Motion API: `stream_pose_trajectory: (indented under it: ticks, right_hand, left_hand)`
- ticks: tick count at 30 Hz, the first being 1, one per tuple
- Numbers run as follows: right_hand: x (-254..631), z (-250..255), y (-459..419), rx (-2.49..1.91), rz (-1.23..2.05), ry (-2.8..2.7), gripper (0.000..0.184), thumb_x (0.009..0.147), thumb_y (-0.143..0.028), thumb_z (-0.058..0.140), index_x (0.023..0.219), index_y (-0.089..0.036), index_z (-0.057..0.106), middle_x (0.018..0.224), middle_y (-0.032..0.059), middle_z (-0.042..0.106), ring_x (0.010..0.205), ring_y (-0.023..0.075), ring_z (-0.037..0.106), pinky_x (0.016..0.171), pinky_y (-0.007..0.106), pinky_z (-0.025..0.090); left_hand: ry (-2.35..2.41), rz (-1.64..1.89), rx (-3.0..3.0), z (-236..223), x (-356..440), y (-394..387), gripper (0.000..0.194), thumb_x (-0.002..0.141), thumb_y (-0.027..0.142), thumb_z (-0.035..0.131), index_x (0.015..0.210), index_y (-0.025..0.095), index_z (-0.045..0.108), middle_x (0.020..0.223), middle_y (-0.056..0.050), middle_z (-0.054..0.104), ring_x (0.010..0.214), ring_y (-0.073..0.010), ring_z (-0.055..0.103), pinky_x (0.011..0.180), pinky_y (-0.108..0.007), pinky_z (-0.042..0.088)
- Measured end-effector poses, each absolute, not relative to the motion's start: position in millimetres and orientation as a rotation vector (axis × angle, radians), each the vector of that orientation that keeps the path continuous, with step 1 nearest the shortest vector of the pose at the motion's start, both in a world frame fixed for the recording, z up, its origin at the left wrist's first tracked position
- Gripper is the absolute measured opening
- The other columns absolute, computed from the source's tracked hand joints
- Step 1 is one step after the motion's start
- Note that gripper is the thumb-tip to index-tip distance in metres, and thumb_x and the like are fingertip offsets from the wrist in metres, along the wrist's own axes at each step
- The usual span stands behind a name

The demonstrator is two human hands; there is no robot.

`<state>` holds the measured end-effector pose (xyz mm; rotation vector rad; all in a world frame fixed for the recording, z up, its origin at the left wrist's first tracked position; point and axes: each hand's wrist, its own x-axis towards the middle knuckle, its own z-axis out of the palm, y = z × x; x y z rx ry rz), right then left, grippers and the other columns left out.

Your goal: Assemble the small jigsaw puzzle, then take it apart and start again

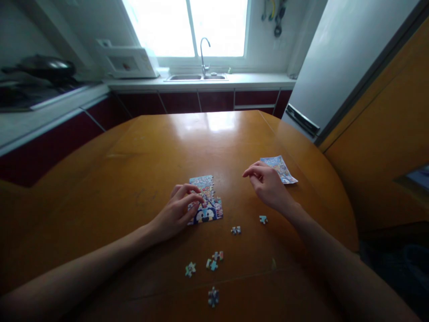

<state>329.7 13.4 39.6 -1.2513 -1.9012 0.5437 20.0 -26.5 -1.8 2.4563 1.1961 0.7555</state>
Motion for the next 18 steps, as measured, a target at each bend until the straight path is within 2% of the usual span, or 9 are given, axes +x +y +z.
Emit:
stream_pose_trajectory:
  ticks: [7,18]
  right_hand:
    - [327.3,31.0,12.4,-1.245,0.607,-1.996,0.023,0.083,-0.012,0.051,0.082,-0.020,0.073,0.091,0.0069,0.068,0.077,0.0177,0.060,0.065,0.031,0.044]
    - [326.6,19.6,13.5,-1.316,0.670,-2.114,0.022,0.083,-0.013,0.051,0.084,-0.019,0.073,0.084,0.0052,0.070,0.073,0.0176,0.060,0.067,0.032,0.046]
  left_hand:
    - [1.189,0.753,2.447,-2.2,19.4,-25.8,0.017,0.098,0.021,0.051,0.103,0.025,0.067,0.123,-0.007,0.053,0.117,-0.0258,0.044,0.102,-0.049,0.042]
    - [1.176,0.755,2.447,-2.9,20.0,-27.0,0.017,0.097,0.019,0.051,0.099,0.025,0.067,0.123,-0.007,0.053,0.117,-0.0263,0.043,0.102,-0.051,0.041]
